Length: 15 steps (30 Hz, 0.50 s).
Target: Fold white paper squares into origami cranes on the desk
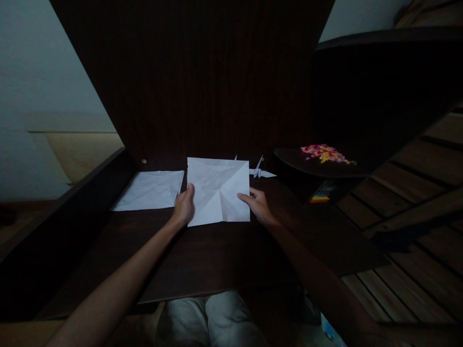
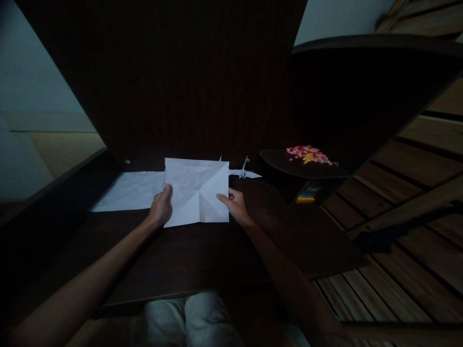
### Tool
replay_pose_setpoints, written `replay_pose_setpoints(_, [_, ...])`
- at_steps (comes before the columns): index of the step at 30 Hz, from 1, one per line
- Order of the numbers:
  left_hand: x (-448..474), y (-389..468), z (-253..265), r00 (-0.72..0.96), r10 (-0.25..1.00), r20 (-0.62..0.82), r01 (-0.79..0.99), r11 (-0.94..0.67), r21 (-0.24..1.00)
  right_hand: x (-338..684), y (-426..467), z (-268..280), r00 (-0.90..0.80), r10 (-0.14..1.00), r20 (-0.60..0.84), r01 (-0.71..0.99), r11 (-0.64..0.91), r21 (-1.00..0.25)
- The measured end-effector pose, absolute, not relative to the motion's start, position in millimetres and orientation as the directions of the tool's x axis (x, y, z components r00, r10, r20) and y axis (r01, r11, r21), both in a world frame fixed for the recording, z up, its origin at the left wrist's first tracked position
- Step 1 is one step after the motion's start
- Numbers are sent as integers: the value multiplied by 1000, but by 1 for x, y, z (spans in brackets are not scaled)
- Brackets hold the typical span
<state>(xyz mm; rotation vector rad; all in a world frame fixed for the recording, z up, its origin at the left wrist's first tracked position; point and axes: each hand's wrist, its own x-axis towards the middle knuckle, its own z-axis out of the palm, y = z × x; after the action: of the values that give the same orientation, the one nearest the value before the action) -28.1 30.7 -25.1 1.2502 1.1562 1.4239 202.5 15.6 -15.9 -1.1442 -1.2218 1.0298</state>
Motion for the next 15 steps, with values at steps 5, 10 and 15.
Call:
replay_pose_setpoints(5, [-26, 28, -21, -122, 990, 76, -150, -94, 984, 201, 11, -19, -37, 994, 99, 160, 104, -982])
replay_pose_setpoints(10, [-28, 21, -14, -117, 987, 115, 70, -107, 992, 199, 8, -21, -84, 992, 92, 218, 108, -970])
replay_pose_setpoints(15, [-28, 13, -8, -53, 984, 169, 227, -153, 962, 200, 10, -23, -76, 992, 102, 262, 118, -958])
